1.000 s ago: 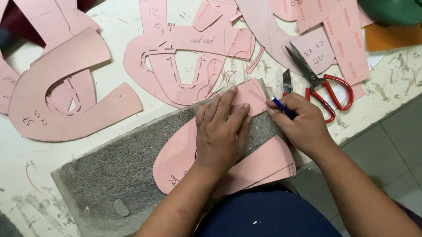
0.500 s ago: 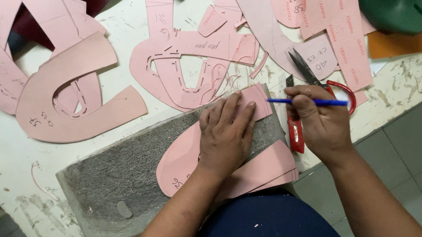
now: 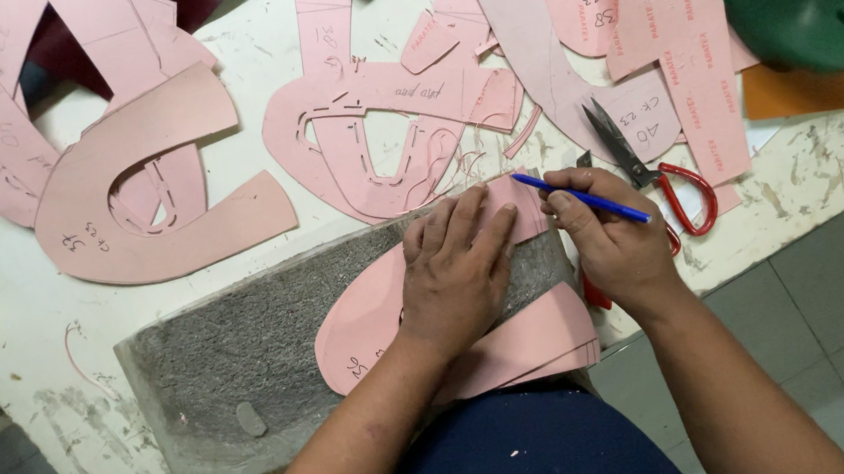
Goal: The person aligns a stack of pink shoe-upper cutouts on a padded work block and traces a line along the edge with a blue pen. They then pick up red-handled scissors and trim along the marked edge, rotating the curved piece in their hands as they cut, and finally hold and bend the trimmed piece.
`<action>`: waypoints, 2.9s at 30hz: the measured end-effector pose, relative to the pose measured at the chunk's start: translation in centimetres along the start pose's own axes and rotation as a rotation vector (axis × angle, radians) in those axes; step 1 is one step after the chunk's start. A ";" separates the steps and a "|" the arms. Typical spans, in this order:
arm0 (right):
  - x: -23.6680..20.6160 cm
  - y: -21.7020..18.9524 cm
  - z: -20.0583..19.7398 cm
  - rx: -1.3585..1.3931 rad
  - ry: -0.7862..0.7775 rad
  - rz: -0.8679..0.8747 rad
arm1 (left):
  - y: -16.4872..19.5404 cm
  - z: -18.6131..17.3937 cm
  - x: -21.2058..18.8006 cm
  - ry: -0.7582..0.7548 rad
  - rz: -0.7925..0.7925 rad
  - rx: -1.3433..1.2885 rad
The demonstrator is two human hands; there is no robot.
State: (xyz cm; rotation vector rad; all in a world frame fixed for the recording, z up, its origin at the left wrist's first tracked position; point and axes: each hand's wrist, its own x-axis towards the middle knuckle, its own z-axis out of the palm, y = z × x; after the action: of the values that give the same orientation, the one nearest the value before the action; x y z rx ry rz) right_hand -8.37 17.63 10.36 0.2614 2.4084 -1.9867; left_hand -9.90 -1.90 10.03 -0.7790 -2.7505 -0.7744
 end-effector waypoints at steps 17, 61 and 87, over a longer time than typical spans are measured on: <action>-2.5 -2.3 -0.8 -0.332 0.012 -0.034 | -0.2 0.0 -0.3 0.013 -0.002 -0.006; -13.0 2.6 -14.0 -0.601 -0.431 -0.270 | 11.9 -2.0 -14.1 0.174 -0.762 -0.113; -4.4 14.3 -34.6 -0.312 0.245 -0.031 | 20.2 2.1 -15.1 0.496 -1.014 -1.222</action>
State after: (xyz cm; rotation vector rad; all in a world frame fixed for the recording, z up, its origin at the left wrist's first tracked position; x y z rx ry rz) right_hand 1.31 53.42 3.66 0.4868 2.8402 -1.6374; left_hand 13.55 7.31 12.48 0.7800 -1.8161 -2.4302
